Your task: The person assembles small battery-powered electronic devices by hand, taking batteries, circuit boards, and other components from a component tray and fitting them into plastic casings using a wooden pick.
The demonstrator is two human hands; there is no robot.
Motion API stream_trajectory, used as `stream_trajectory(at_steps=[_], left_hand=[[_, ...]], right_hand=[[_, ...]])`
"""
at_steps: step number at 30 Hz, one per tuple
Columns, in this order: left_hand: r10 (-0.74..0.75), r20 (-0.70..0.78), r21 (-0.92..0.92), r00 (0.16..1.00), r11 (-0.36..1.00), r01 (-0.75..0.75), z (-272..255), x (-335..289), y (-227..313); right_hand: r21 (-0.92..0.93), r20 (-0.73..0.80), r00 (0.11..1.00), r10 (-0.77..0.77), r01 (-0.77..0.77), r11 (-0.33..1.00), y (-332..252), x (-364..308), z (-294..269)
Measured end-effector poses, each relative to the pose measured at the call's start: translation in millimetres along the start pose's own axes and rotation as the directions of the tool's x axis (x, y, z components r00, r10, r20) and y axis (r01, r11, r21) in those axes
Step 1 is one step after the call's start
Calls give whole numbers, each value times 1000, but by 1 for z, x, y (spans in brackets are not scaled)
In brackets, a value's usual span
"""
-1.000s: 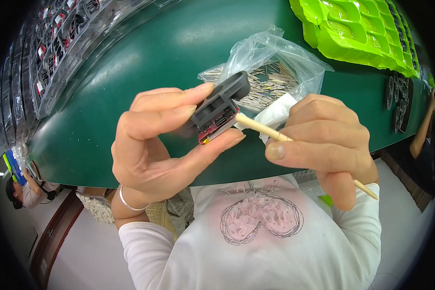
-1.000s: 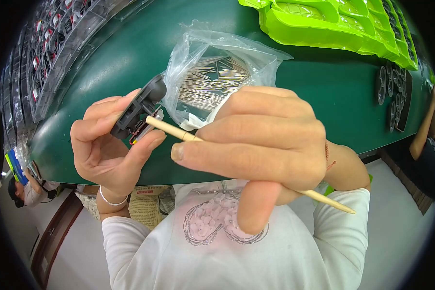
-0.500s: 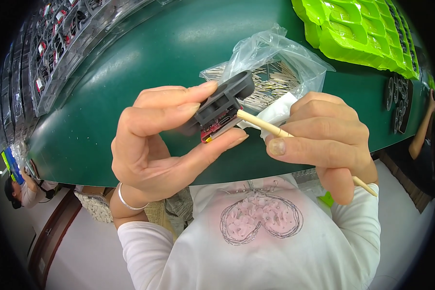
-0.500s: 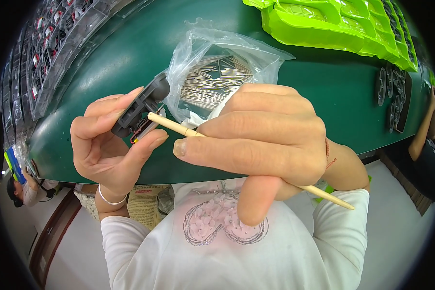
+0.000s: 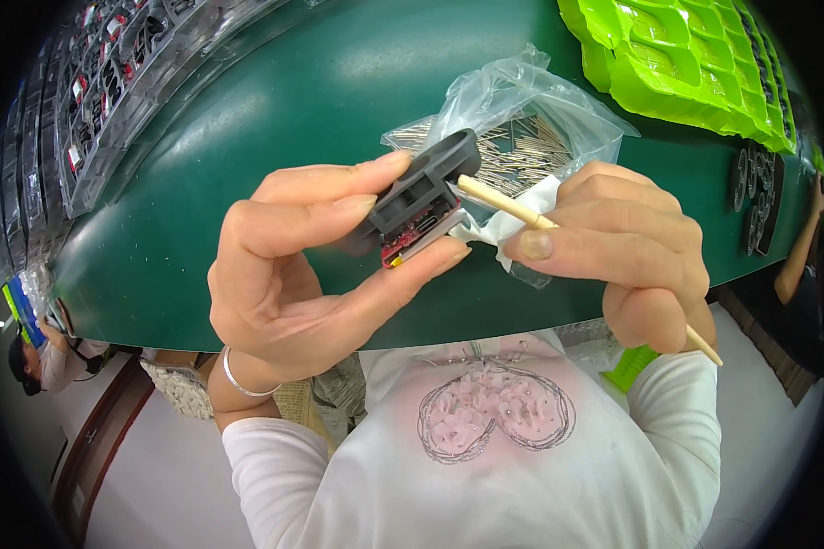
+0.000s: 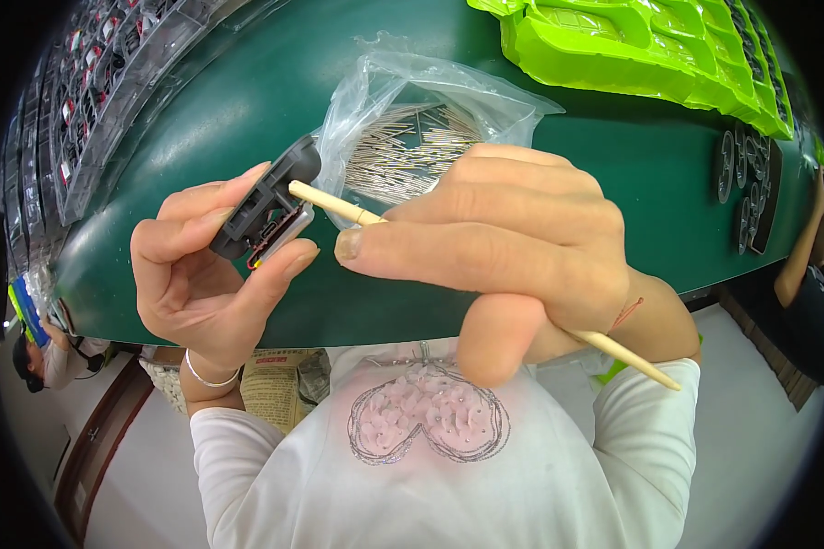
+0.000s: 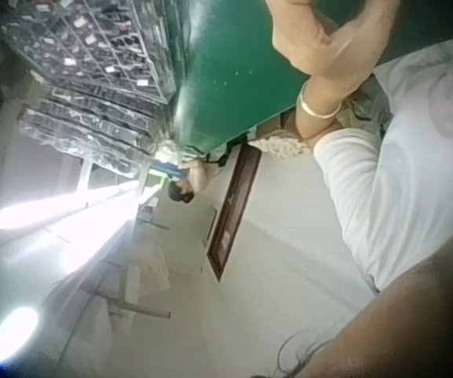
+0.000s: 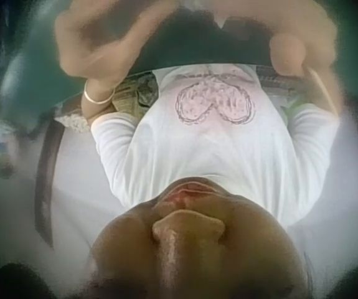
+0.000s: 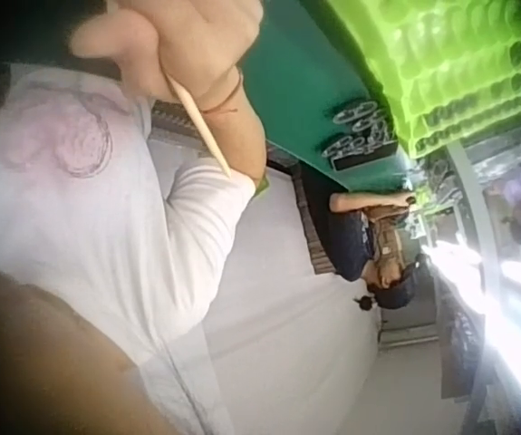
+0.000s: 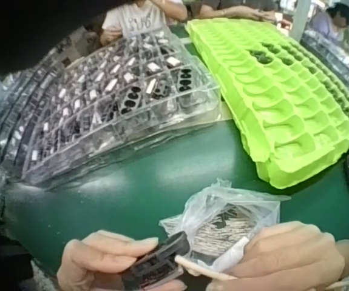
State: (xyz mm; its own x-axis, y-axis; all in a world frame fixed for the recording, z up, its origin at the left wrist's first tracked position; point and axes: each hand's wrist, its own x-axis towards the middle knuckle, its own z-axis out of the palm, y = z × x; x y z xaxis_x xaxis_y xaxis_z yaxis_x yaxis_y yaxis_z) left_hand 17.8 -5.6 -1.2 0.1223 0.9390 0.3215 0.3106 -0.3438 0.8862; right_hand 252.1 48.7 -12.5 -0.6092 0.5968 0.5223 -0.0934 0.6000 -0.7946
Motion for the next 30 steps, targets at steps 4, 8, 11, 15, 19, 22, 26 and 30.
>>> stream_trajectory(at_steps=[4,8,11,15,19,22,26,30], left_hand=[[18,1,49,1000,999,-18,-1,-1,0],[45,0,79,999,996,-45,-1,-3,-1],[50,11,86,999,995,-51,-1,0,-2],[94,-13,86,995,992,-93,0,-2,-4],[101,-16,89,995,991,-99,1,-2,-5],[101,-15,79,995,992,-99,2,-1,-5],[111,3,95,994,989,-110,2,0,-3],[98,-1,92,995,991,-97,3,-2,-3]], right_hand=[[45,20,1000,-9,8,999,-5,2,1],[-40,63,998,-16,19,999,-4,2,-3],[-46,-77,997,1,-5,999,-2,-1,-3],[-39,38,999,2,-1,999,-6,1,-3],[-14,17,999,-29,29,999,-5,2,0],[-3,29,999,-36,36,999,-5,2,1],[-19,18,999,-41,41,999,-6,0,2],[-13,38,998,-51,52,999,-4,1,1]])
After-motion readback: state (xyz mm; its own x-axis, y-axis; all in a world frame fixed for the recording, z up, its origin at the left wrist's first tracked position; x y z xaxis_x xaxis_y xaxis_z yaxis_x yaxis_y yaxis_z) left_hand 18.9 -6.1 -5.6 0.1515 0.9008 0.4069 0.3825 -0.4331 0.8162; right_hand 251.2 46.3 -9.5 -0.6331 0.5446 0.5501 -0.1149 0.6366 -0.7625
